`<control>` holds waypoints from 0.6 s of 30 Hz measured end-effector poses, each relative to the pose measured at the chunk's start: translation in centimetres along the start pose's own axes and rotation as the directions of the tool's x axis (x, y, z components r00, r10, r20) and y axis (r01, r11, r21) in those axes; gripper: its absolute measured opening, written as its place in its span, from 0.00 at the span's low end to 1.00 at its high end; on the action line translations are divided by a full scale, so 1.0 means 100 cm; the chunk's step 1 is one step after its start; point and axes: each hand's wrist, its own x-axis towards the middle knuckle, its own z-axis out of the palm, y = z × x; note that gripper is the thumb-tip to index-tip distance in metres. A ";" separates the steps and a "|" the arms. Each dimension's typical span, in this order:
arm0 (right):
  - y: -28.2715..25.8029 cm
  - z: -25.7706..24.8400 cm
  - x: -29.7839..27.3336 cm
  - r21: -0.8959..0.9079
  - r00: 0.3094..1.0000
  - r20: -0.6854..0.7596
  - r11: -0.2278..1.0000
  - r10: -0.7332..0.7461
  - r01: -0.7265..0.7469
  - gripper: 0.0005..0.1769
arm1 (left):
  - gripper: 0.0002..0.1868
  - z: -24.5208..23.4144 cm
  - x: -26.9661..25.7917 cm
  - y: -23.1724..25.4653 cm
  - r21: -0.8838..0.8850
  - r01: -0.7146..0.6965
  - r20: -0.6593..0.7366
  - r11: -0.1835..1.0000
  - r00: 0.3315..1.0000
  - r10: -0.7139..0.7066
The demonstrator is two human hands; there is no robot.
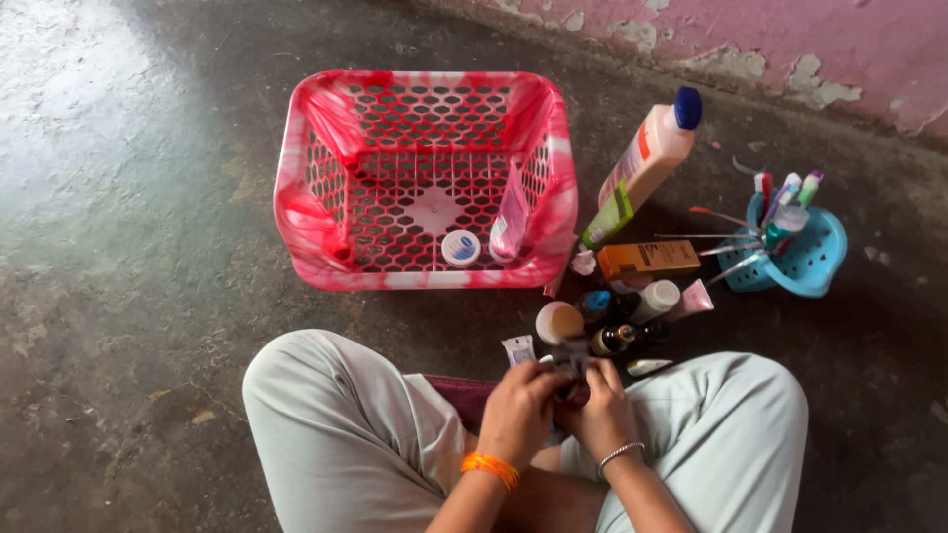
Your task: The person sits on the floor and wipes a red plastic basket with a dark cloth. They then wipe several small cosmetic items, including tubes and jars, and place them into the basket.
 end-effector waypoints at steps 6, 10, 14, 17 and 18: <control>0.001 0.003 -0.001 0.002 0.985 -0.064 0.987 -0.157 0.158 0.32 | 0.17 -0.001 -0.001 -0.004 0.005 -0.030 0.096 1.000 0.995 0.030; 0.009 0.001 -0.001 -0.031 0.997 0.077 0.999 -0.024 0.026 0.26 | 0.17 0.001 -0.007 0.000 -0.006 -0.029 0.176 1.000 0.984 0.030; -0.012 -0.005 0.000 0.053 0.995 -0.030 0.994 -0.096 0.097 0.31 | 0.16 -0.002 0.001 -0.005 -0.033 0.249 0.003 0.968 0.969 -0.249; -0.016 -0.010 0.003 0.066 0.989 -0.094 0.991 -0.110 0.117 0.35 | 0.15 -0.006 0.011 -0.005 -0.023 0.238 -0.045 0.971 0.970 -0.239; -0.014 -0.008 0.001 0.064 0.990 -0.101 0.992 -0.098 0.105 0.36 | 0.16 -0.007 0.007 -0.002 -0.026 0.105 -0.015 0.994 0.994 -0.105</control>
